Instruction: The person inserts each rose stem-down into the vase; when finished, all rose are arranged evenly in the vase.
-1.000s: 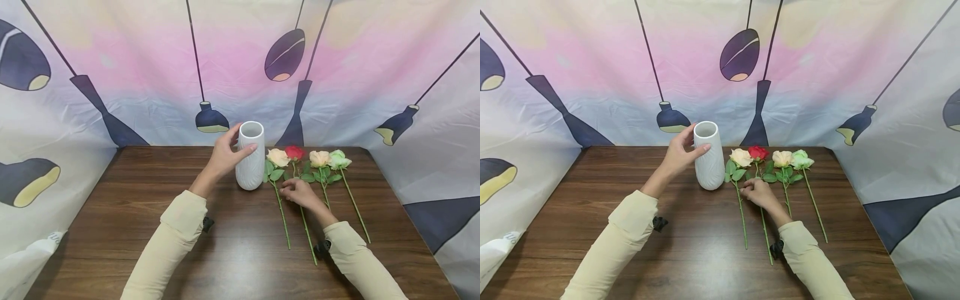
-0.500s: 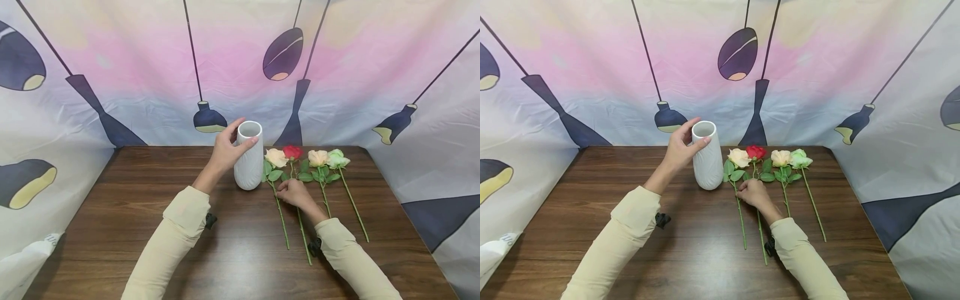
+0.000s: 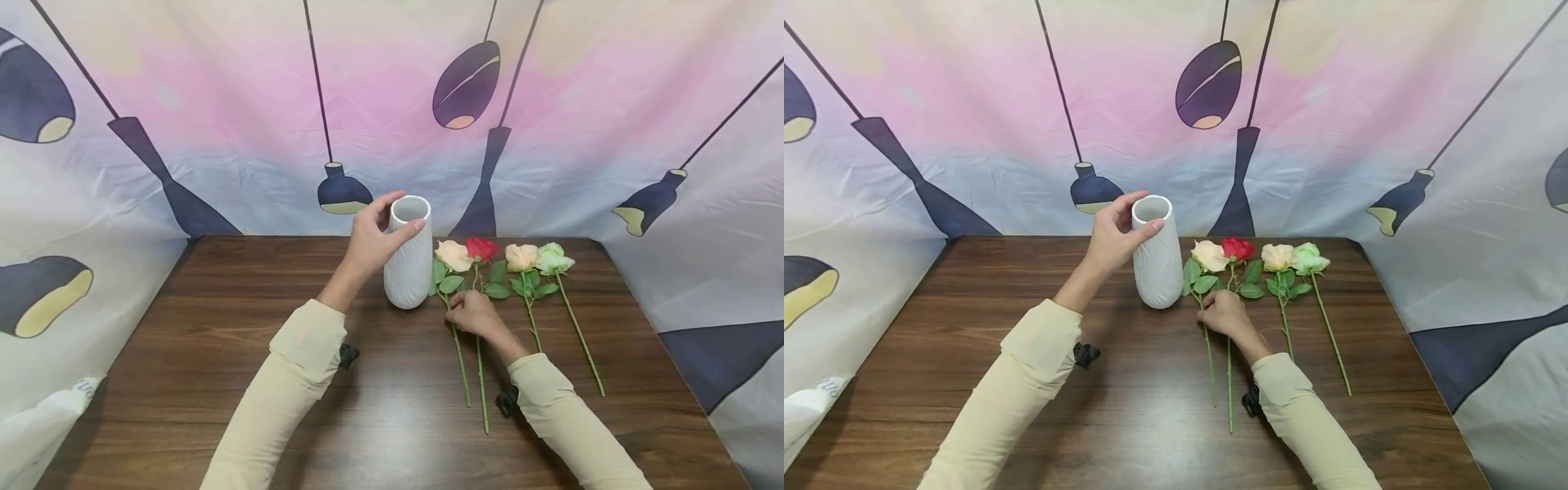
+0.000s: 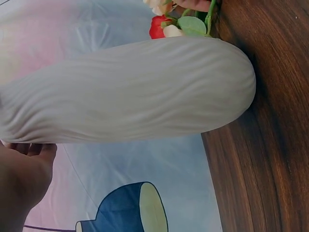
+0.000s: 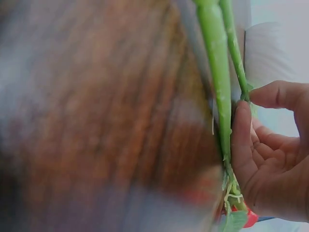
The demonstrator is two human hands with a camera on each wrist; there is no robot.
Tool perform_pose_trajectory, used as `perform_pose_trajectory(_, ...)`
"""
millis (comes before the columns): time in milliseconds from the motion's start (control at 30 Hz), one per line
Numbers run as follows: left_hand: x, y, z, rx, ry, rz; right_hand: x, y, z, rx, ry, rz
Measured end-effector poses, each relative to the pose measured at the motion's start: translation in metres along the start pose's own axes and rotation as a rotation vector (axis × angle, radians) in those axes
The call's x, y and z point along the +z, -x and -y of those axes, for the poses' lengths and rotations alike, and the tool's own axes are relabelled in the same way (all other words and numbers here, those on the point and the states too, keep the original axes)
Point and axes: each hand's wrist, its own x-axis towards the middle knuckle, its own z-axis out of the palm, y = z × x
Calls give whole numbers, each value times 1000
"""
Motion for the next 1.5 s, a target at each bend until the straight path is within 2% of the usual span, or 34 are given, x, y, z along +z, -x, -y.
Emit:
perform_pose_trajectory(133,1,-1,0,19,8,-8,-2,-1,-1,-17,-27,27)
perform_pose_trajectory(333,1,-1,2,26,36,-22,-7,-4,-5,-20,-201,69)
perform_pose_trajectory(500,2,-1,2,27,45,-26,-11,-4,-11,-17,-350,136)
perform_pose_trajectory(700,4,-1,3,38,48,-21,-16,-3,-16,-58,-467,172)
perform_pose_trajectory(1133,4,0,3,29,53,-37,-31,1,-8,-82,-694,72)
perform_pose_trajectory(1500,2,-1,4,49,50,-38,-37,4,-4,-132,-811,40)
